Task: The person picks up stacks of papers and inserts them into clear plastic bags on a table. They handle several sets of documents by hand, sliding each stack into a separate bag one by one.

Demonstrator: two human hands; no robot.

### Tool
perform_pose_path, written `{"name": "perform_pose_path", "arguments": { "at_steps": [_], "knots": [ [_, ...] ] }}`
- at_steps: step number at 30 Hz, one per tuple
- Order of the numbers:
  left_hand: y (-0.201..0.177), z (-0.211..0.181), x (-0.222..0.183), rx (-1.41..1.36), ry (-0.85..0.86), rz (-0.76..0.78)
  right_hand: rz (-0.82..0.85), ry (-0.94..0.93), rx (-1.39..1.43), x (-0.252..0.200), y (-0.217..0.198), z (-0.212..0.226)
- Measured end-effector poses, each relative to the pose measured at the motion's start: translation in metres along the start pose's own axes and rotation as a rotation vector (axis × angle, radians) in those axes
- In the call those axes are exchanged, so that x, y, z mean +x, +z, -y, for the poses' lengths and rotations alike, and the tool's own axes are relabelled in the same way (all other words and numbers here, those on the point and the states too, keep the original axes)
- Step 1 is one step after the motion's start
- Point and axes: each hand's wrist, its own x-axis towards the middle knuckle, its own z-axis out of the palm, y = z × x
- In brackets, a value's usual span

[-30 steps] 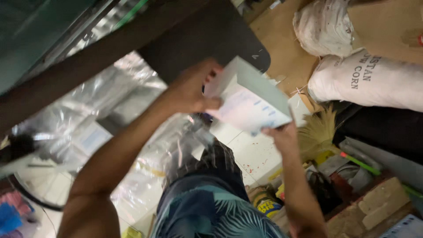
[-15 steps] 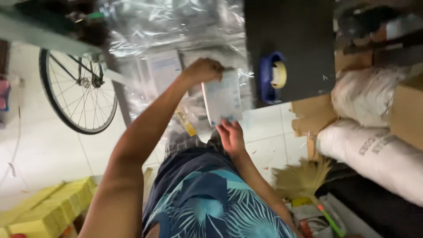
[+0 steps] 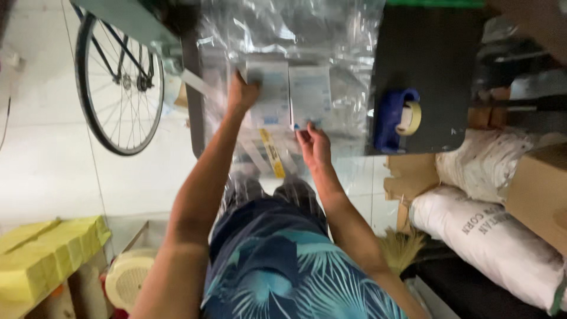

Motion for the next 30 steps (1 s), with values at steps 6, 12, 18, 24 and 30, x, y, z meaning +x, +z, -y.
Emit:
{"name": "perform_pose_path", "arguments": {
  "at_steps": [6, 12, 18, 24, 30],
  "knots": [
    [0.015, 0.018, 0.017, -0.028, -0.028, 0.142, -0.119, 0.087, -0.176, -0.013, 0.039, 0.007],
    [-0.005, -0.023, -0.017, -0.145, -0.14, 0.185, -0.228, 0.08, -0.23, -0.048, 0.07, 0.013],
    [-0.008, -0.029, -0.022, -0.136, -0.167, 0.176, -0.125, -0.029, -0.033, -0.024, 0.026, -0.019],
    [0.003, -0.022, -0.017, -0.116, -0.138, 0.158, -0.168, 0.009, -0.047, -0.024, 0.035, -0.014],
    [0.001, -0.027, -0.015, -0.023, -0.173, 0.152, -0.273, 0.076, -0.279, -0.042, 0.067, 0.0]
  ]
}}
